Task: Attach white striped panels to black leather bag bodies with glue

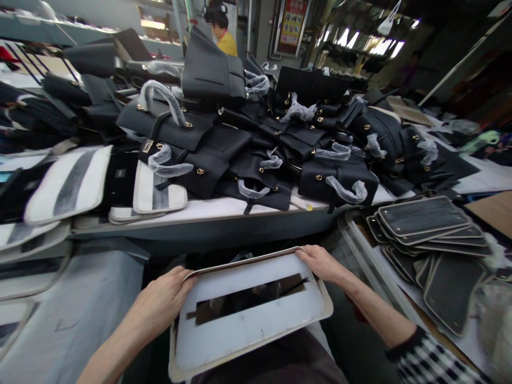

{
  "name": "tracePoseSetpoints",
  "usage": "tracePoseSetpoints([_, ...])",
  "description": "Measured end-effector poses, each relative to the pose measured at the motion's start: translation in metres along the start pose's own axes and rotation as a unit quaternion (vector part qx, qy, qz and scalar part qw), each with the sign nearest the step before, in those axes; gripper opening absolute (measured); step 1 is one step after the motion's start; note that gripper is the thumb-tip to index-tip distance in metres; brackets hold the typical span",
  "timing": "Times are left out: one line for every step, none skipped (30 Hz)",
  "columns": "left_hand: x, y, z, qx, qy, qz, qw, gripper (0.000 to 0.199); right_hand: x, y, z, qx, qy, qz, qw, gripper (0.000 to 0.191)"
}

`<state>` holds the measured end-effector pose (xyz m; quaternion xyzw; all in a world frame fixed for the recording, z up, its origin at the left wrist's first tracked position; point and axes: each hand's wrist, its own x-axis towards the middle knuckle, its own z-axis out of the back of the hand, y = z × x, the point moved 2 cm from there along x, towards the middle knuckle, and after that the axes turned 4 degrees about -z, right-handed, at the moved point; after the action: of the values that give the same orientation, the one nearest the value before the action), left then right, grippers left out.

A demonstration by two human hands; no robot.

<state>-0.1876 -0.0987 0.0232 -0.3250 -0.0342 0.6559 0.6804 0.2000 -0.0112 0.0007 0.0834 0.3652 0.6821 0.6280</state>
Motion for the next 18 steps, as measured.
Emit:
tracePoseSetpoints([0.001, 0.001, 0.0, -0.002, 0.007, 0.002, 1.0, 0.04, 0.001, -0.001, -0.001, 0.007, 0.007, -0.004, 1.0, 0.037])
tracePoseSetpoints([0.003, 0.002, -0.001, -0.004, 0.013, 0.003, 1.0, 0.04, 0.001, -0.001, -0.001, 0.014, 0.014, -0.01, 1.0, 0.037])
tracePoseSetpoints([0.004, 0.003, -0.002, -0.008, 0.019, 0.003, 1.0, 0.04, 0.002, -0.001, -0.002, 0.02, 0.02, -0.015, 0.999, 0.037])
tracePoseSetpoints([0.006, 0.004, -0.002, -0.013, 0.024, 0.003, 1.0, 0.04, 0.001, -0.001, -0.002, 0.026, 0.024, -0.021, 0.999, 0.037])
tracePoseSetpoints([0.008, 0.005, -0.003, -0.019, 0.029, 0.002, 0.999, 0.04, 0.001, -0.001, -0.003, 0.032, 0.028, -0.026, 0.999, 0.038])
tracePoseSetpoints([0.009, 0.006, -0.004, -0.025, 0.033, 0.001, 0.999, 0.04, -0.001, -0.001, -0.004, 0.038, 0.028, -0.033, 0.998, 0.039])
tracePoseSetpoints([0.01, 0.007, -0.004, -0.031, 0.036, -0.002, 0.999, 0.04, -0.004, -0.001, -0.005, 0.042, 0.023, -0.041, 0.998, 0.04])
tracePoseSetpoints([0.01, 0.007, -0.004, -0.037, 0.037, -0.006, 0.999, 0.04, -0.009, -0.002, -0.007, 0.046, 0.015, -0.049, 0.998, 0.042])
tracePoseSetpoints([0.009, 0.007, -0.005, -0.043, 0.035, -0.01, 0.998, 0.04, -0.015, -0.003, -0.008, 0.049, 0.004, -0.057, 0.997, 0.042])
tracePoseSetpoints([0.007, 0.007, -0.005, -0.05, 0.029, -0.014, 0.998, 0.041, -0.023, -0.004, -0.01, 0.053, -0.007, -0.065, 0.996, 0.042])
tracePoseSetpoints([0.004, 0.007, -0.006, -0.06, 0.022, -0.017, 0.998, 0.041, -0.032, -0.006, -0.013, 0.057, -0.017, -0.072, 0.996, 0.042])
tracePoseSetpoints([0.0, 0.007, -0.007, -0.07, 0.012, -0.017, 0.997, 0.042, -0.042, -0.009, -0.015, 0.062, -0.024, -0.077, 0.995, 0.042])
tracePoseSetpoints([-0.006, 0.007, -0.01, -0.08, 0.001, -0.013, 0.997, 0.044, -0.052, -0.012, -0.018, 0.07, -0.029, -0.081, 0.994, 0.043])
tracePoseSetpoints([-0.012, 0.008, -0.013, -0.09, -0.009, -0.005, 0.996, 0.047, -0.062, -0.015, -0.021, 0.082, -0.032, -0.084, 0.993, 0.045])
tracePoseSetpoints([-0.019, 0.01, -0.018, -0.098, -0.016, 0.006, 0.995, 0.051, -0.071, -0.018, -0.023, 0.097, -0.037, -0.085, 0.991, 0.047])
tracePoseSetpoints([-0.026, 0.011, -0.023, -0.107, -0.023, 0.019, 0.994, 0.054, -0.079, -0.021, -0.025, 0.111, -0.043, -0.085, 0.989, 0.048])
tracePoseSetpoints([-0.034, 0.013, -0.029, -0.12, -0.027, 0.032, 0.992, 0.056, -0.085, -0.023, -0.026, 0.125, -0.048, -0.085, 0.987, 0.049])
tracePoseSetpoints([-0.042, 0.015, -0.036, -0.137, -0.032, 0.046, 0.989, 0.057, -0.089, -0.025, -0.028, 0.134, -0.053, -0.086, 0.986, 0.049])
